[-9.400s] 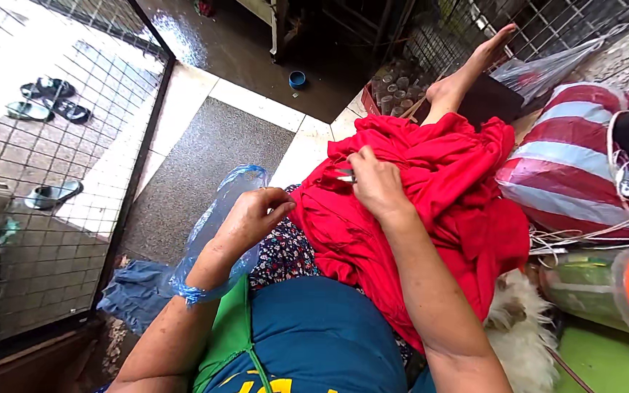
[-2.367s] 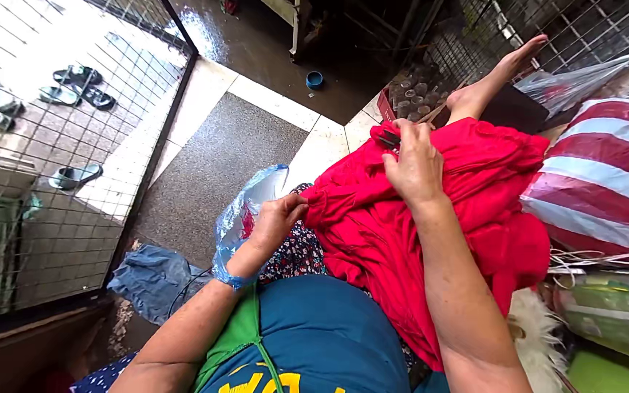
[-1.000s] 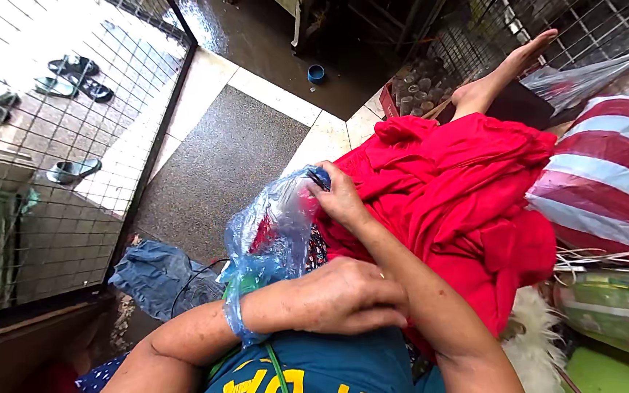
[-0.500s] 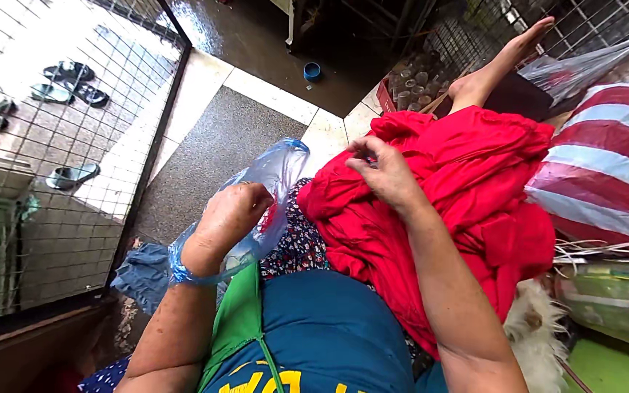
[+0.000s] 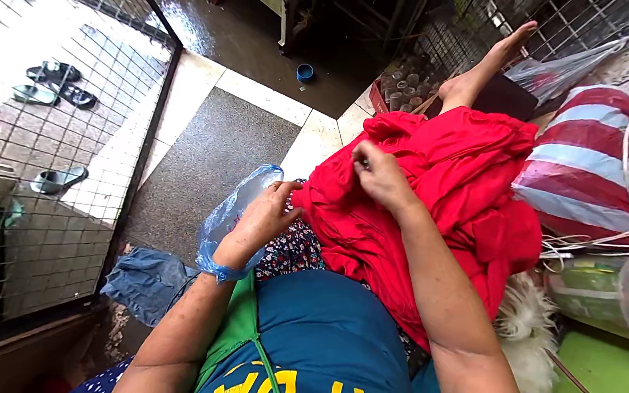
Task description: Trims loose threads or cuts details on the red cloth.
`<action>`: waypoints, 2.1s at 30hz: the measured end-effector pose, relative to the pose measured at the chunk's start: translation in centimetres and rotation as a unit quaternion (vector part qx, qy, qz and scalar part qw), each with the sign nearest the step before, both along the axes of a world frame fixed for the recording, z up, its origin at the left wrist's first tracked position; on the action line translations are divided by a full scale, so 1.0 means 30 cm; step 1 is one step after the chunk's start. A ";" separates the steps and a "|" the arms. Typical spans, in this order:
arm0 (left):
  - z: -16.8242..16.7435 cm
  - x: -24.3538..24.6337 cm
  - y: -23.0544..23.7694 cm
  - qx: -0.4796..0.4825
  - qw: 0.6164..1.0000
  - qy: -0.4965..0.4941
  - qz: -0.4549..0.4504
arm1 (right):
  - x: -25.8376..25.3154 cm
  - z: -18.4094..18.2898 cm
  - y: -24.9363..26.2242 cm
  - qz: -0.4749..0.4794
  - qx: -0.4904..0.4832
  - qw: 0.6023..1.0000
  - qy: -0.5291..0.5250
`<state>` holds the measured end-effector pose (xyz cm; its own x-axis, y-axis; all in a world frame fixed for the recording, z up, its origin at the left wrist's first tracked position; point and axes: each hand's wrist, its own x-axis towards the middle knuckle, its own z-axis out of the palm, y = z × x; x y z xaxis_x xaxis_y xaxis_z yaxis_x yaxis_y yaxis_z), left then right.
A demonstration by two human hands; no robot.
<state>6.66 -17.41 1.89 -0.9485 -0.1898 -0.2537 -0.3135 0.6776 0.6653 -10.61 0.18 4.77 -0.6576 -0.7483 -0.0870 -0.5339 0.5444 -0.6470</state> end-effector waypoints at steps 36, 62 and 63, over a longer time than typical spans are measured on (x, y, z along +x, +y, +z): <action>-0.126 0.044 0.148 0.124 0.982 0.129 -0.059 | 0.019 -0.008 -0.007 -0.058 0.091 0.989 0.098; -0.094 -0.031 0.132 0.088 0.980 0.167 0.058 | 0.071 0.004 0.022 0.177 0.109 0.975 0.072; -0.092 -0.032 0.133 0.086 0.980 0.169 0.056 | 0.073 0.002 0.020 0.177 0.108 0.975 0.073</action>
